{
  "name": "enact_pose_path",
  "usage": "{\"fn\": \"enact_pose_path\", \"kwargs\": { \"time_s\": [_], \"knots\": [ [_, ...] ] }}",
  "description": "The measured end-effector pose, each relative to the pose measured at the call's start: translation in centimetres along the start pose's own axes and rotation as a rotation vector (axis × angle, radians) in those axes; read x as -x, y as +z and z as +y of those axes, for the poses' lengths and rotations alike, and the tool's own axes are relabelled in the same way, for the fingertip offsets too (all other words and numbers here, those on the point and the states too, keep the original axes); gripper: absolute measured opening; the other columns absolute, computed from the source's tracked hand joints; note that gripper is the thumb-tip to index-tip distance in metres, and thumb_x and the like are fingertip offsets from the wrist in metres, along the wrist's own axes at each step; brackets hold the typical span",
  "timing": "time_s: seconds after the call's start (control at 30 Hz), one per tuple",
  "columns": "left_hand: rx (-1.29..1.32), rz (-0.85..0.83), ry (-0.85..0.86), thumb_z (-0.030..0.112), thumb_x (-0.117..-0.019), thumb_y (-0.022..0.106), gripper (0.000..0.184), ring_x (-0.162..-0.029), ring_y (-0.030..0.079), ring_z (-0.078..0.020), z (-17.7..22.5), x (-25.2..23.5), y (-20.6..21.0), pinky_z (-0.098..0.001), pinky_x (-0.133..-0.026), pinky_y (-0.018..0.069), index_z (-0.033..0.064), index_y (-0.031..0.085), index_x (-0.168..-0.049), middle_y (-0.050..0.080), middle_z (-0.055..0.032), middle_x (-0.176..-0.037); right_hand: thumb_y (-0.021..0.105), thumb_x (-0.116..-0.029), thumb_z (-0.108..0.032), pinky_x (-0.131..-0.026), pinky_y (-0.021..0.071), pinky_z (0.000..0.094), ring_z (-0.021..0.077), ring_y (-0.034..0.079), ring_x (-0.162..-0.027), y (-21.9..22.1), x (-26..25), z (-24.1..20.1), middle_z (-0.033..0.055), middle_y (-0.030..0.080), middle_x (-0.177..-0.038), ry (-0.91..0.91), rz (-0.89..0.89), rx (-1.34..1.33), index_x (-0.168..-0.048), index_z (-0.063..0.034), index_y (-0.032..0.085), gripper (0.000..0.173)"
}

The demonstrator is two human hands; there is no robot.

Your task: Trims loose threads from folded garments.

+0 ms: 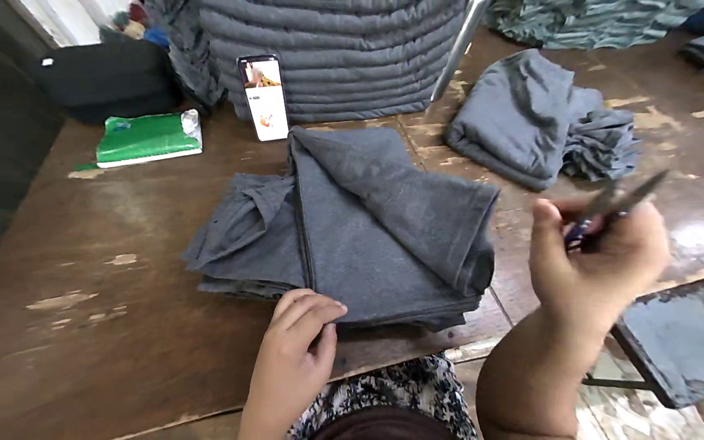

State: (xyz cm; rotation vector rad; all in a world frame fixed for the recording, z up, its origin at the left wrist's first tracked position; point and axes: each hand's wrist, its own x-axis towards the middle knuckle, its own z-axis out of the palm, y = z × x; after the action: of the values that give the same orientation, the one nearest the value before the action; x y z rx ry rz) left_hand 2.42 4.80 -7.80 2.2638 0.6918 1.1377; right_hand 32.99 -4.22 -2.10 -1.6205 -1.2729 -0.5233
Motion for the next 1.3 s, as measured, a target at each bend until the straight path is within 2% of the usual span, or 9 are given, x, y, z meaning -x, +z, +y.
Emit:
{"fn": "enact_pose_path", "kwargs": {
  "time_s": [0.1, 0.2, 0.43, 0.57, 0.63, 0.77, 0.97, 1.1, 1.3],
  "knots": [
    [0.012, 0.138, -0.029, 0.008, -0.0893, 0.065, 0.008, -0.103, 0.065, -0.0078, 0.3, -0.5, 0.8, -0.0187, -0.095, 0.0504, 0.0084, 0.071, -0.095, 0.072, -0.0016, -0.095, 0.067, -0.0986, -0.024, -0.067, 0.0534, 0.0177, 0.0010, 0.063, -0.079, 0.4, 2.6, -3.2, 0.0003, 0.067, -0.094, 0.021, -0.229, -0.312, -0.095, -0.0087, 0.057, 0.019],
    [-0.051, 0.239, -0.040, 0.007, -0.0865, 0.069, 0.004, -0.098, 0.064, -0.0065, 0.8, -1.2, 1.6, -0.0143, -0.090, 0.0502, 0.0061, 0.069, -0.090, 0.069, -0.0042, -0.091, 0.072, -0.0940, -0.024, -0.079, 0.0536, 0.0289, 0.0108, 0.064, -0.086, 2.9, 5.4, -6.1, 0.0052, 0.072, -0.097, -0.061, -0.546, -0.427, -0.102, -0.0066, 0.068, 0.020],
    [-0.099, 0.163, -0.086, 0.004, -0.0827, 0.068, 0.021, -0.099, 0.067, -0.0064, 1.8, -1.5, 1.3, -0.0132, -0.089, 0.0515, 0.0019, 0.077, -0.102, 0.072, -0.0122, -0.101, 0.066, -0.0930, -0.007, -0.069, 0.0494, 0.0147, 0.0020, 0.060, -0.075, 4.1, 3.4, -6.5, 0.0065, 0.070, -0.090, -0.081, -0.298, -0.486, -0.091, -0.0038, 0.056, 0.011],
    [0.430, 0.155, -0.182, -0.002, -0.0969, 0.057, 0.031, -0.095, 0.070, -0.0029, 2.5, -2.5, 2.3, -0.0198, -0.085, 0.0587, -0.0118, 0.056, -0.127, 0.074, -0.0051, -0.108, 0.062, -0.0880, -0.005, -0.060, 0.0496, 0.0227, 0.0094, 0.056, -0.068, 7.2, 4.1, -6.6, 0.0069, 0.060, -0.083, -0.008, -0.409, -0.326, -0.094, -0.0005, 0.062, 0.007],
    [0.821, 0.177, -0.306, -0.005, -0.0979, 0.053, 0.042, -0.099, 0.071, -0.0084, 2.4, -2.6, 2.3, -0.0280, -0.091, 0.0587, -0.0012, 0.043, -0.139, 0.074, -0.0022, -0.110, 0.060, -0.0881, -0.008, -0.059, 0.0483, 0.0255, 0.0111, 0.055, -0.068, 7.8, 5.0, -6.4, 0.0062, 0.059, -0.081, 0.013, -0.478, -0.320, -0.090, -0.0030, 0.062, 0.006],
    [1.201, 0.277, -0.420, -0.006, -0.0904, 0.063, 0.032, -0.100, 0.071, -0.0129, 2.2, -2.2, 2.6, -0.0337, -0.093, 0.0581, 0.0091, 0.069, -0.118, 0.074, -0.0044, -0.106, 0.058, -0.0996, -0.017, -0.071, 0.0455, 0.0141, 0.0032, 0.054, -0.081, 6.2, 5.8, -5.6, 0.0092, 0.060, -0.097, 0.029, -0.487, -0.504, -0.095, 0.0013, 0.061, 0.019],
    [1.039, 0.315, -0.270, 0.003, -0.0867, 0.078, 0.036, -0.097, 0.072, -0.0078, 2.1, -1.9, 3.9, -0.0244, -0.087, 0.0608, 0.0142, 0.071, -0.120, 0.074, 0.0020, -0.111, 0.049, -0.1062, -0.043, -0.075, 0.0471, 0.0207, 0.0080, 0.055, -0.086, 4.6, 6.9, -5.8, 0.0098, 0.058, -0.099, -0.022, -0.580, -0.527, -0.095, -0.0019, 0.058, 0.044],
    [0.935, 0.408, -0.230, 0.012, -0.0921, 0.074, 0.013, -0.089, 0.070, -0.0002, 2.2, -1.8, 4.5, -0.0177, -0.082, 0.0591, 0.0178, 0.078, -0.103, 0.075, 0.0089, -0.100, 0.056, -0.1035, -0.040, -0.078, 0.0475, 0.0303, 0.0169, 0.059, -0.090, 4.6, 7.8, -6.3, 0.0093, 0.066, -0.098, -0.080, -0.536, -0.365, -0.088, -0.0070, 0.063, 0.038],
    [0.779, 0.303, -0.146, 0.011, -0.0914, 0.075, 0.012, -0.096, 0.070, -0.0027, 2.8, -0.9, 3.7, -0.0175, -0.083, 0.0590, 0.0136, 0.076, -0.103, 0.074, 0.0050, -0.106, 0.058, -0.1010, -0.040, -0.075, 0.0469, 0.0341, 0.0202, 0.059, -0.087, 5.1, 8.2, -7.8, 0.0074, 0.066, -0.093, -0.100, -0.463, -0.218, -0.083, -0.0097, 0.065, 0.035]
  ]
}}
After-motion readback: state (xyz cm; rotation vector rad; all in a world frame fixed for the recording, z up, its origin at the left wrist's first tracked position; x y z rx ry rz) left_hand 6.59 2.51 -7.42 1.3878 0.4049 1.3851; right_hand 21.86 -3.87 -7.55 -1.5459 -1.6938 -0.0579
